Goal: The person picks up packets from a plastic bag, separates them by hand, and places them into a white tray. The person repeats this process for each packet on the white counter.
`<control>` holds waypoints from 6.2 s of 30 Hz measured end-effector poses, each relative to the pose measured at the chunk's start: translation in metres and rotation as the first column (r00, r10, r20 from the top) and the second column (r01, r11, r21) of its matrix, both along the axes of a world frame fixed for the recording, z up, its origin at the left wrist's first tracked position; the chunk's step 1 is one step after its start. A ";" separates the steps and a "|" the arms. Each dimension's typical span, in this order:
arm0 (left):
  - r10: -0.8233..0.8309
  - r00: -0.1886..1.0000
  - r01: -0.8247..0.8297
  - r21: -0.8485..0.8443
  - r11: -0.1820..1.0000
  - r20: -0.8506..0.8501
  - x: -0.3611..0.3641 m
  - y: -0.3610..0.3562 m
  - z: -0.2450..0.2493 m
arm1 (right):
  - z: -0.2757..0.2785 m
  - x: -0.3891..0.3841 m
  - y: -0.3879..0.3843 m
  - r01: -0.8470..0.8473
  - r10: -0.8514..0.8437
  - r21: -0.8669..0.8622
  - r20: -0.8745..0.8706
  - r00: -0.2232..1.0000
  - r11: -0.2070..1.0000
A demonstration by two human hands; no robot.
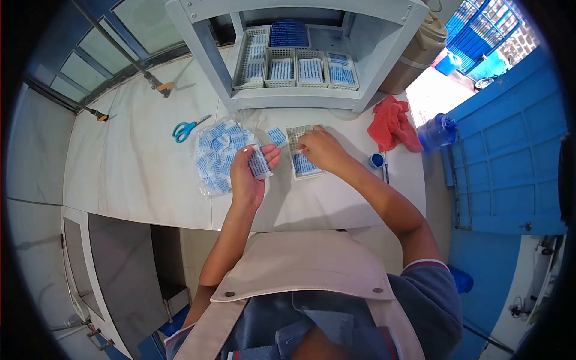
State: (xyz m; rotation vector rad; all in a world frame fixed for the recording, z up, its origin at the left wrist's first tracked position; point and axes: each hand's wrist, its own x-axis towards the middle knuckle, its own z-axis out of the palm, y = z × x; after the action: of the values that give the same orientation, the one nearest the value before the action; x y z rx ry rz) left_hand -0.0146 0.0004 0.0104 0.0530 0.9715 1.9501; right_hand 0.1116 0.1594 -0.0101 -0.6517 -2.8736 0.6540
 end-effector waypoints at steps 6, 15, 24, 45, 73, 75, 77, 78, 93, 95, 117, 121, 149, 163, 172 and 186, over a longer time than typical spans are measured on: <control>-0.070 0.889 -0.017 -0.184 0.983 -0.453 -0.001 0.015 -0.003 | -0.002 0.010 0.004 0.035 -0.036 -0.003 -0.153 0.988 0.999; -0.236 0.389 -0.118 -0.302 0.946 -0.891 0.037 0.057 -0.036 | 0.017 0.030 0.007 0.025 -0.255 -0.646 -0.264 0.930 0.763; -0.503 -0.313 -0.486 -0.319 0.813 -0.806 -0.046 0.047 -0.032 | 0.008 0.026 -0.003 0.048 -0.036 0.071 -0.153 0.988 0.996; -0.431 -0.034 -0.344 -0.394 0.852 -0.902 -0.050 0.035 -0.006 | 0.036 -0.028 0.001 0.045 -0.153 -0.253 -0.428 0.891 0.966; -0.224 -0.075 -0.447 -0.168 0.879 -0.972 -0.089 -0.043 -0.009 | 0.026 -0.177 -0.022 -0.429 0.314 -0.611 -0.292 0.903 0.665; -0.234 -0.096 -0.423 -0.173 0.890 -0.968 -0.091 -0.046 -0.003 | 0.028 -0.178 -0.018 -0.445 0.360 -0.626 -0.268 0.894 0.640; -0.243 -0.119 -0.401 -0.177 0.899 -0.963 -0.094 -0.052 -0.001 | 0.030 -0.178 -0.018 -0.463 0.407 -0.640 -0.247 0.879 0.613; -0.306 0.117 -0.366 -0.327 0.871 -0.945 -0.095 -0.056 0.000 | 0.032 -0.177 -0.020 -0.414 0.397 -0.706 -0.201 0.895 0.575; -0.113 0.533 -0.301 -0.313 0.901 -0.838 -0.098 -0.072 -0.011 | -0.003 -0.164 -0.050 -0.530 0.547 -0.228 0.015 0.837 0.817; -0.130 0.568 -0.260 -0.327 0.909 -0.812 -0.099 -0.068 -0.007 | 0.008 -0.166 -0.045 -0.484 0.492 -0.325 -0.063 0.868 0.812; -0.028 0.755 -0.218 -0.291 0.932 -0.655 -0.104 -0.056 0.002 | 0.053 -0.149 -0.044 -0.336 0.132 -0.415 -0.447 0.885 0.846; 0.082 0.852 -0.227 -0.224 0.948 -0.517 -0.104 -0.059 0.004 | 0.050 -0.148 -0.050 -0.322 0.074 -0.458 -0.481 0.874 0.828; -0.051 0.664 -0.358 -0.377 0.855 -0.746 -0.103 -0.060 -0.032 | -0.003 -0.150 -0.056 -0.629 0.609 0.358 0.181 0.772 0.690; 0.109 0.910 -0.191 -0.171 0.967 -0.400 -0.105 -0.071 -0.011 | 0.013 -0.163 -0.030 -0.650 0.658 -0.153 0.331 0.676 0.744; 0.148 0.922 -0.192 -0.091 0.977 -0.357 -0.103 -0.060 -0.002 | 0.011 -0.159 -0.029 -0.211 -0.027 -0.863 -0.251 0.968 0.458; 0.027 0.935 -0.094 -0.172 0.981 -0.352 -0.053 -0.008 0.011 | 0.046 -0.079 -0.037 -0.118 -0.288 -0.877 -0.276 0.917 0.466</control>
State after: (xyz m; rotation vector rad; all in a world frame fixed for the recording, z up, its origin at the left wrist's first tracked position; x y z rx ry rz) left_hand -0.0674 -0.0074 0.0217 0.2732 1.4011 1.9336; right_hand 0.0330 0.1228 0.0359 -0.6271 -1.9006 2.0466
